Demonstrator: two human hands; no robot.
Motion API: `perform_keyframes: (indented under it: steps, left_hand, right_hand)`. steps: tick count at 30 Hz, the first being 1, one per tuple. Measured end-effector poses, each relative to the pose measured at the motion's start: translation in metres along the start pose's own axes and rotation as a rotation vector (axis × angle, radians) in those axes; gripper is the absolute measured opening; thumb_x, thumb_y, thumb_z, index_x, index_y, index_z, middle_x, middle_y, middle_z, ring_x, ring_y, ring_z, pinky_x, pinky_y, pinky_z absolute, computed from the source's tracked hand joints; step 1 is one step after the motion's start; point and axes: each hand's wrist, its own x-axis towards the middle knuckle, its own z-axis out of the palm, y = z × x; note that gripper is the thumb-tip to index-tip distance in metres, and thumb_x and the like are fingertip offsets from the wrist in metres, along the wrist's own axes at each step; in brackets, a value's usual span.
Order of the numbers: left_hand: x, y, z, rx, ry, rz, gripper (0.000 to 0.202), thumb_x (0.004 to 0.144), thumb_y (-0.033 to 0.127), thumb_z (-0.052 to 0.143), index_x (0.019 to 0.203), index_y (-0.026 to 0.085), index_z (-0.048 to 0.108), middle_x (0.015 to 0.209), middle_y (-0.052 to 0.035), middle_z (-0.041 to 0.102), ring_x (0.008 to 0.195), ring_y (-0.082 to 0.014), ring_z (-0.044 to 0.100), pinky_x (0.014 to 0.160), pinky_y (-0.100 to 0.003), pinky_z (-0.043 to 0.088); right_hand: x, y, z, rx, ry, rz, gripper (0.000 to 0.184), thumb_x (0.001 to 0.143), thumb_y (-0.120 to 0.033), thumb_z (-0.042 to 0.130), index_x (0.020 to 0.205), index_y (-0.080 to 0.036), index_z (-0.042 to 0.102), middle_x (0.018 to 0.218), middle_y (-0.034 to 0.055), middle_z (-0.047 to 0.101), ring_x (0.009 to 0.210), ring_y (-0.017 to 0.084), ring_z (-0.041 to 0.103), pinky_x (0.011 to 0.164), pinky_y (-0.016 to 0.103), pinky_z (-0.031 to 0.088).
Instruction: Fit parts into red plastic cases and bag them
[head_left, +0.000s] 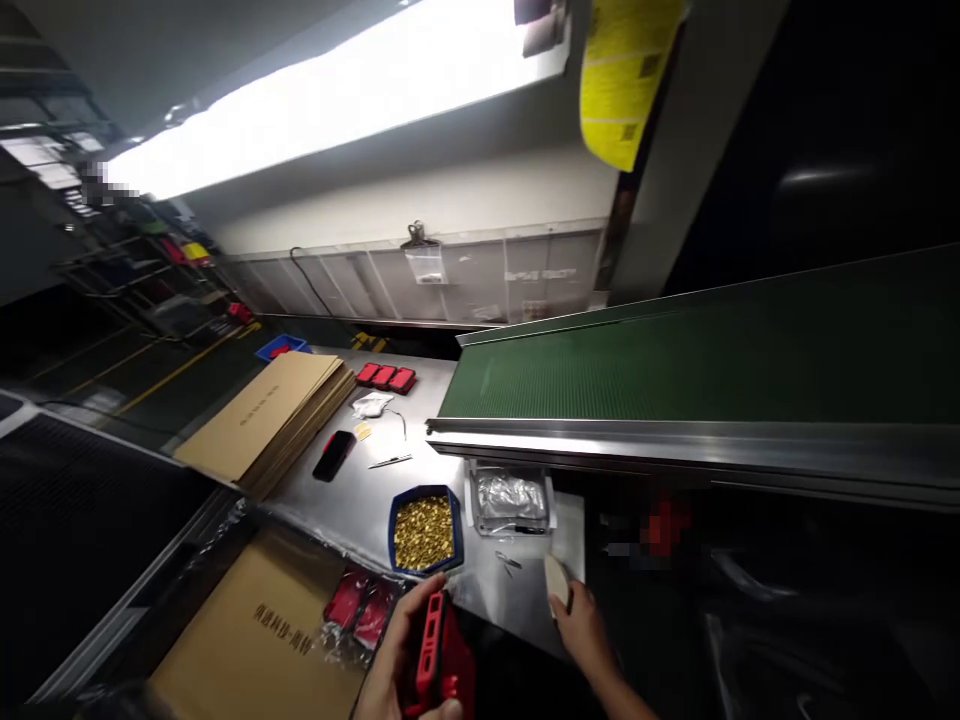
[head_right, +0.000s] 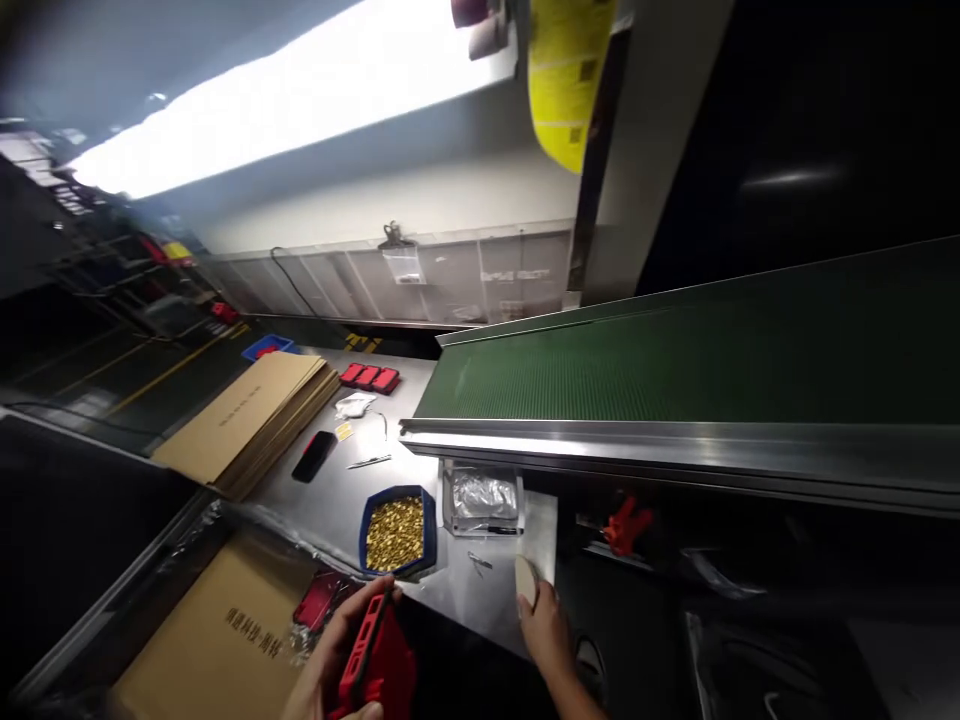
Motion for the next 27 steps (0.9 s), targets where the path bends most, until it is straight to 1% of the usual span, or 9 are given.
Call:
perform_keyframes:
  steps: [3,5,7,9,13,16,21,25,27]
  left_hand:
    - [0.0,0.001,-0.003,0.161,-0.037,0.081,0.088,0.071,0.057,0.077,0.146,0.028,0.044,0.156,-0.0122,0.04,0.145,-0.0427,0.036,0.126,-0.055,0.024]
    - [0.001,0.004,-0.004,0.248,-0.057,0.143,0.082,0.073,0.054,0.074,0.146,0.029,0.045,0.155,-0.0121,0.038,0.146,-0.0432,0.032,0.126,-0.057,0.023]
    - [0.001,0.009,-0.003,0.316,-0.063,0.181,0.077,0.073,0.045,0.073,0.144,0.03,0.047,0.155,-0.0129,0.036,0.147,-0.0445,0.03,0.124,-0.059,0.025]
    - [0.001,0.014,0.0,0.353,-0.07,0.2,0.076,0.071,0.036,0.074,0.143,0.031,0.049,0.157,-0.014,0.031,0.147,-0.047,0.027,0.12,-0.064,0.029]
    - [0.0,0.021,0.009,0.34,-0.106,0.268,0.076,0.072,0.038,0.075,0.143,0.034,0.048,0.159,-0.0138,0.023,0.149,-0.0494,0.022,0.116,-0.067,0.034]
    - [-0.003,0.025,0.014,0.288,-0.132,0.284,0.069,0.08,0.05,0.07,0.143,0.034,0.048,0.161,-0.0133,0.02,0.15,-0.0459,0.022,0.115,-0.06,0.038]
    - [-0.005,0.031,0.017,0.276,-0.184,0.303,0.08,0.073,0.069,0.071,0.142,0.033,0.05,0.159,-0.014,0.024,0.149,-0.0467,0.022,0.118,-0.059,0.031]
    - [-0.005,0.032,0.016,0.275,-0.189,0.3,0.073,0.077,0.063,0.07,0.142,0.036,0.048,0.158,-0.012,0.027,0.149,-0.0441,0.025,0.117,-0.056,0.033]
    - [-0.004,0.029,0.015,0.264,-0.214,0.293,0.073,0.077,0.062,0.071,0.142,0.037,0.048,0.157,-0.0117,0.028,0.149,-0.0438,0.024,0.117,-0.056,0.033]
  right_hand:
    - [-0.011,-0.019,-0.016,0.038,0.053,-0.008,0.047,0.091,-0.024,0.048,0.127,0.005,0.051,0.13,0.0357,0.051,0.122,0.047,0.056,0.106,0.057,0.044]
    - [-0.026,-0.047,-0.036,0.103,0.043,-0.005,0.047,0.089,-0.027,0.047,0.122,0.006,0.054,0.127,0.0377,0.052,0.115,0.048,0.059,0.104,0.06,0.044]
    - [-0.05,-0.086,-0.062,0.225,-0.072,-0.072,0.038,0.09,-0.035,0.048,0.107,-0.005,0.063,0.109,0.0266,0.065,0.097,0.038,0.068,0.094,0.051,0.053]
    - [-0.082,-0.129,-0.089,0.352,-0.201,-0.238,0.042,0.089,-0.059,0.054,0.102,-0.021,0.066,0.101,0.01,0.071,0.096,0.028,0.068,0.09,0.038,0.055]
    - [-0.134,-0.186,-0.126,0.657,-0.566,-0.519,0.065,0.069,-0.068,0.078,0.117,-0.027,0.063,0.116,0.0063,0.068,0.107,0.027,0.064,0.096,0.039,0.051]
    - [-0.146,-0.193,-0.13,0.79,-0.71,-0.445,0.068,0.062,-0.06,0.088,0.115,-0.026,0.062,0.107,0.0062,0.071,0.101,0.026,0.066,0.091,0.039,0.051]
    - [-0.142,-0.185,-0.126,0.881,-0.652,-0.32,0.039,0.083,-0.058,0.072,0.088,-0.02,0.063,0.081,0.0009,0.062,0.075,0.015,0.057,0.071,0.029,0.047]
    - [-0.146,-0.187,-0.13,0.727,-0.564,-0.461,0.038,0.081,-0.055,0.074,0.101,-0.023,0.065,0.096,0.0033,0.068,0.089,0.019,0.062,0.082,0.031,0.049]
    - [-0.146,-0.189,-0.13,0.695,-0.516,-0.442,0.034,0.084,-0.055,0.071,0.093,-0.023,0.066,0.088,0.0024,0.067,0.083,0.018,0.061,0.077,0.029,0.049]
